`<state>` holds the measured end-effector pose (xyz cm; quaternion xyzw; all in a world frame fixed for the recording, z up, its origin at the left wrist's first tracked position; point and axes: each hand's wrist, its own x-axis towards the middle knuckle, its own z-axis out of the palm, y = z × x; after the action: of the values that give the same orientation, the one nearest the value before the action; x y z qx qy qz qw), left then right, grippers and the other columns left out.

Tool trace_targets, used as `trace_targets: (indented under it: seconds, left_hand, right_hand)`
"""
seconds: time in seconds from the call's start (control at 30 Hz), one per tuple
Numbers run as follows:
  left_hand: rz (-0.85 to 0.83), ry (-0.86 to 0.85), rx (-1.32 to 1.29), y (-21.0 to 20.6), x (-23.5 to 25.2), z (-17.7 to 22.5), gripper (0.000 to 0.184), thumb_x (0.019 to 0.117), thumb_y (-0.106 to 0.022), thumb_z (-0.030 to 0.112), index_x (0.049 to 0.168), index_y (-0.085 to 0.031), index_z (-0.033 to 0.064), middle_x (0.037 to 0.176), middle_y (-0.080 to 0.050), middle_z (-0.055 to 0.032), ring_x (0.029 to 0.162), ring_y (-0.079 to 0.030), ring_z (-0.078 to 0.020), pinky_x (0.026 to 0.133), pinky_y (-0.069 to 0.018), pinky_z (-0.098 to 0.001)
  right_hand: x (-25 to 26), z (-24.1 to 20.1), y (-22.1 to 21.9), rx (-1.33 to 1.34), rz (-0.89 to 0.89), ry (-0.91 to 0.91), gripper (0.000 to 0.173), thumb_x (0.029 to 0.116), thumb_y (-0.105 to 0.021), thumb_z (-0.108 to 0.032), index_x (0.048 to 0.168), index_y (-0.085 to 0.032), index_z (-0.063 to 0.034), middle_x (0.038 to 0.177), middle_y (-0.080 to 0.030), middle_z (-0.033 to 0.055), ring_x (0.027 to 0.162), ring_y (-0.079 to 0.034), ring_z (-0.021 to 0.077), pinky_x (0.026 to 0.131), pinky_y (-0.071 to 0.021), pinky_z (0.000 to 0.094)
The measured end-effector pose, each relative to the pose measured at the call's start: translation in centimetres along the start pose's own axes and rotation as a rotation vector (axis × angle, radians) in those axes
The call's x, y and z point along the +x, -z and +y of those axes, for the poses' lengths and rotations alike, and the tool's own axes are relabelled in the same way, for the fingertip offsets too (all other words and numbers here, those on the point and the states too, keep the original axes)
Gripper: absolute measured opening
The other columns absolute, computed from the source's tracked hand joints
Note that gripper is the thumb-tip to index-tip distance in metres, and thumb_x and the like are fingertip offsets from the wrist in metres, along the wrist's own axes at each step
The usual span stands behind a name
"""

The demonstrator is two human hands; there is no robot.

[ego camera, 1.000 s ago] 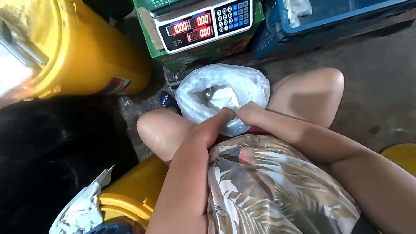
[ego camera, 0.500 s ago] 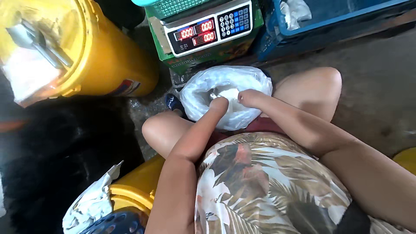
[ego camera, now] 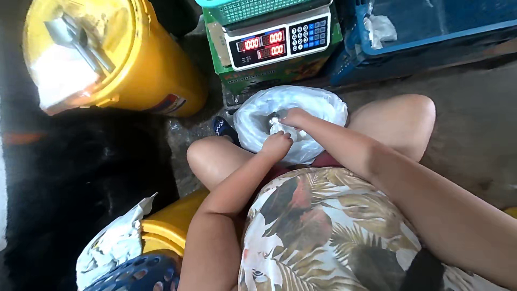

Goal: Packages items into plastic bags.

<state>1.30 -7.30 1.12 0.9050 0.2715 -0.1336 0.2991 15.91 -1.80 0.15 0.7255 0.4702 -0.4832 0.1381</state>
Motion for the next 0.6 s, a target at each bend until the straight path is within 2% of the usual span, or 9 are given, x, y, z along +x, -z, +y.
trace_targets:
  seconds: [0.1, 0.23, 0.33, 0.4, 0.47, 0.53, 0.6]
  left_hand:
    - [-0.002, -0.010, 0.007, 0.1, -0.2, 0.1, 0.022, 0.0987, -0.051, -0.007, 0.106, -0.072, -0.0055, 0.116, -0.069, -0.0203, 0.115, -0.064, -0.0400, 0.094, -0.0541, -0.0539]
    - [0.001, -0.021, 0.015, -0.1, -0.1, 0.1, 0.022, 0.1002, -0.051, -0.005, 0.106, -0.072, -0.0044, 0.117, -0.069, -0.0197, 0.115, -0.064, -0.0389, 0.095, -0.0539, -0.0528]
    - [0.015, -0.060, 0.023, -0.3, -0.1, 0.1, 0.022, 0.1004, -0.051, -0.004, 0.107, -0.072, -0.0044, 0.117, -0.069, -0.0195, 0.115, -0.064, -0.0388, 0.094, -0.0539, -0.0526]
    - [0.039, -0.083, 0.023, -0.5, -0.1, 0.2, 0.022, 0.0997, -0.051, -0.005, 0.105, -0.072, -0.0049, 0.116, -0.069, -0.0200, 0.113, -0.065, -0.0389, 0.094, -0.0542, -0.0527]
    - [0.048, -0.086, 0.024, -0.4, -0.2, 0.2, 0.022, 0.0993, -0.051, -0.005, 0.104, -0.072, -0.0053, 0.115, -0.069, -0.0199, 0.113, -0.065, -0.0387, 0.094, -0.0543, -0.0522]
    - [0.030, -0.077, 0.035, 0.0, -0.3, 0.4, 0.021, 0.0990, -0.052, -0.006, 0.104, -0.072, -0.0057, 0.115, -0.069, -0.0199, 0.113, -0.065, -0.0385, 0.094, -0.0544, -0.0518]
    - [0.006, -0.059, 0.044, 0.2, -0.3, 0.4, 0.021, 0.0995, -0.051, -0.005, 0.104, -0.072, -0.0054, 0.117, -0.068, -0.0197, 0.114, -0.064, -0.0381, 0.095, -0.0541, -0.0516]
  right_hand:
    - [0.8, -0.3, -1.0, 0.098, -0.036, -0.072, 0.058, 0.1024, -0.059, -0.048, 0.114, -0.065, 0.0081, 0.110, -0.066, 0.0232, 0.092, -0.067, 0.0314, 0.083, -0.0549, 0.0498]
    - [1.5, -1.1, -2.0, 0.042, -0.054, -0.043, 0.058, 0.1018, -0.060, -0.047, 0.111, -0.066, 0.0092, 0.108, -0.065, 0.0242, 0.092, -0.065, 0.0328, 0.082, -0.0526, 0.0513]
    - [2.7, -1.0, -2.8, 0.014, 0.023, 0.086, 0.068, 0.1004, -0.058, -0.054, 0.123, -0.063, 0.0092, 0.123, -0.064, 0.0314, 0.114, -0.064, 0.0448, 0.096, -0.0490, 0.0645]
    - [3.0, -1.0, -3.2, 0.030, 0.089, 0.134, 0.072, 0.0963, -0.065, -0.055, 0.133, -0.058, 0.0070, 0.131, -0.060, 0.0324, 0.125, -0.058, 0.0473, 0.102, -0.0446, 0.0682]
    - [2.4, -1.5, -3.0, -0.028, 0.102, 0.142, 0.063, 0.0970, -0.067, -0.043, 0.134, -0.058, 0.0067, 0.131, -0.060, 0.0320, 0.125, -0.058, 0.0478, 0.101, -0.0454, 0.0685]
    - [2.1, -1.5, -2.7, -0.104, 0.083, 0.140, 0.045, 0.1001, -0.063, -0.027, 0.130, -0.062, 0.0069, 0.130, -0.061, 0.0319, 0.124, -0.058, 0.0484, 0.100, -0.0457, 0.0687]
    - [1.9, -1.1, -2.4, -0.157, 0.073, 0.136, 0.036, 0.1004, -0.060, -0.017, 0.126, -0.064, 0.0075, 0.128, -0.062, 0.0319, 0.124, -0.059, 0.0486, 0.100, -0.0457, 0.0687]
